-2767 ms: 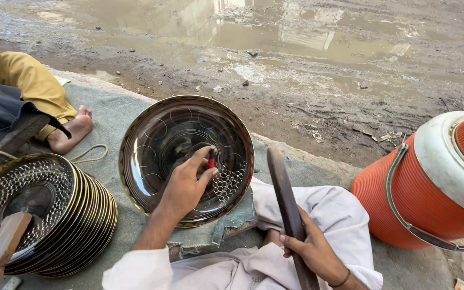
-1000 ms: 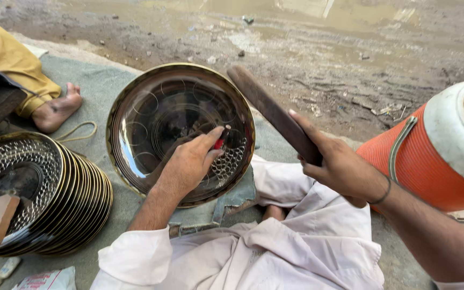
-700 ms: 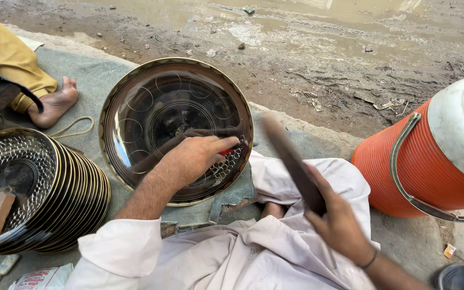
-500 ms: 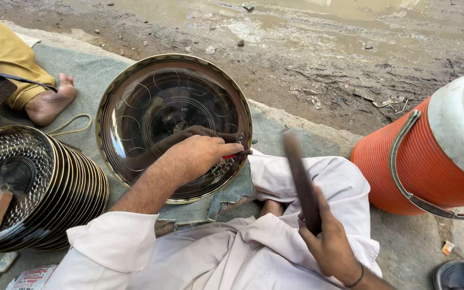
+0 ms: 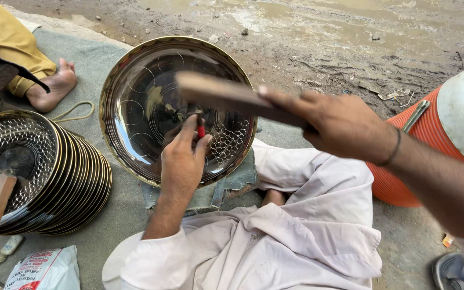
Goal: The person sits on the ground and uses a hammer and a small punch tool to create a pattern of indentations on a large, shiny metal plate. They repeatedly strike the punch with the hammer, moving the tool to different spots on the plate's surface.
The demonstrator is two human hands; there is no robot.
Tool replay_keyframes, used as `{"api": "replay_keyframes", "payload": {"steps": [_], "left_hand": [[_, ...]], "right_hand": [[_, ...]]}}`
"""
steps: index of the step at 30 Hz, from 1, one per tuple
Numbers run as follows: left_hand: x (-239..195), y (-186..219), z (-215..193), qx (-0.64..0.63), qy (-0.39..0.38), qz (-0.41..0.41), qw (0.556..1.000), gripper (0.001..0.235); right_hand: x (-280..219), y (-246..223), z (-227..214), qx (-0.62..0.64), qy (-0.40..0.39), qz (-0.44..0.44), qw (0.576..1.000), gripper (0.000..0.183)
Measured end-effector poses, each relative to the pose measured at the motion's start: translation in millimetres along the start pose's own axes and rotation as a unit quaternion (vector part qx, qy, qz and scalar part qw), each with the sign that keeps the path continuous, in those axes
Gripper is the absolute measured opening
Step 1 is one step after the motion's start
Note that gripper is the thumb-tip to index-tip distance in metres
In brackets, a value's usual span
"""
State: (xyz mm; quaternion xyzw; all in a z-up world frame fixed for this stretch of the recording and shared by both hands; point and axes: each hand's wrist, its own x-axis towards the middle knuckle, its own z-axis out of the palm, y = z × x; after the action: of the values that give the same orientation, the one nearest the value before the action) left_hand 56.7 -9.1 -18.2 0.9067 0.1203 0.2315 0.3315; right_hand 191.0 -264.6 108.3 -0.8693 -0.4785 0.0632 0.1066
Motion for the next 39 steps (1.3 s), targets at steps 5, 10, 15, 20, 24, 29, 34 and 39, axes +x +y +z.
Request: {"api": "replay_keyframes", "payload": {"steps": [5, 10, 15, 20, 24, 29, 34, 39], "left_hand": [[-19.4, 6.6, 15.4, -0.083, 0.097, -0.089, 0.988, 0.045], [-30.5, 5.4, 30.0, -0.149, 0.173, -0.102, 0.968, 0.040], [-32.5, -1.0, 30.9, -0.161, 0.171, -0.131, 0.963, 0.035], [-9.4, -4.4, 15.2, -0.142, 0.039, -0.063, 0.987, 0.046], [9.1, -3.4, 1.4, -0.038, -0.051, 0.049, 0.997, 0.048], [13.0, 3.1, -4.3, -0.026, -0.077, 0.073, 0.994, 0.049], [25.5, 4.7, -8.6, -0.026, -0.143, 0.118, 0.982, 0.050], [50.9, 9.9, -8.7, 0.050, -0.301, 0.202, 0.931, 0.047]], "right_hand": [[29.9, -36.0, -41.5, -0.229, -0.130, -0.034, 0.964, 0.091], [39.9, -61.3, -56.4, -0.330, -0.085, -0.144, 0.929, 0.089], [37.4, -59.3, -48.1, -0.283, -0.140, -0.069, 0.946, 0.076], [31.0, -28.3, -31.6, -0.216, -0.066, -0.006, 0.974, 0.092], [23.7, -11.9, -17.1, -0.232, -0.168, 0.117, 0.951, 0.088], [-5.0, 3.8, 0.1, 0.013, -0.028, 0.065, 0.997, 0.100], [-55.7, 17.7, 51.4, 0.208, 0.064, 0.092, 0.972, 0.100], [-110.4, 2.2, 122.2, 0.210, 0.055, 0.217, 0.952, 0.101]]}}
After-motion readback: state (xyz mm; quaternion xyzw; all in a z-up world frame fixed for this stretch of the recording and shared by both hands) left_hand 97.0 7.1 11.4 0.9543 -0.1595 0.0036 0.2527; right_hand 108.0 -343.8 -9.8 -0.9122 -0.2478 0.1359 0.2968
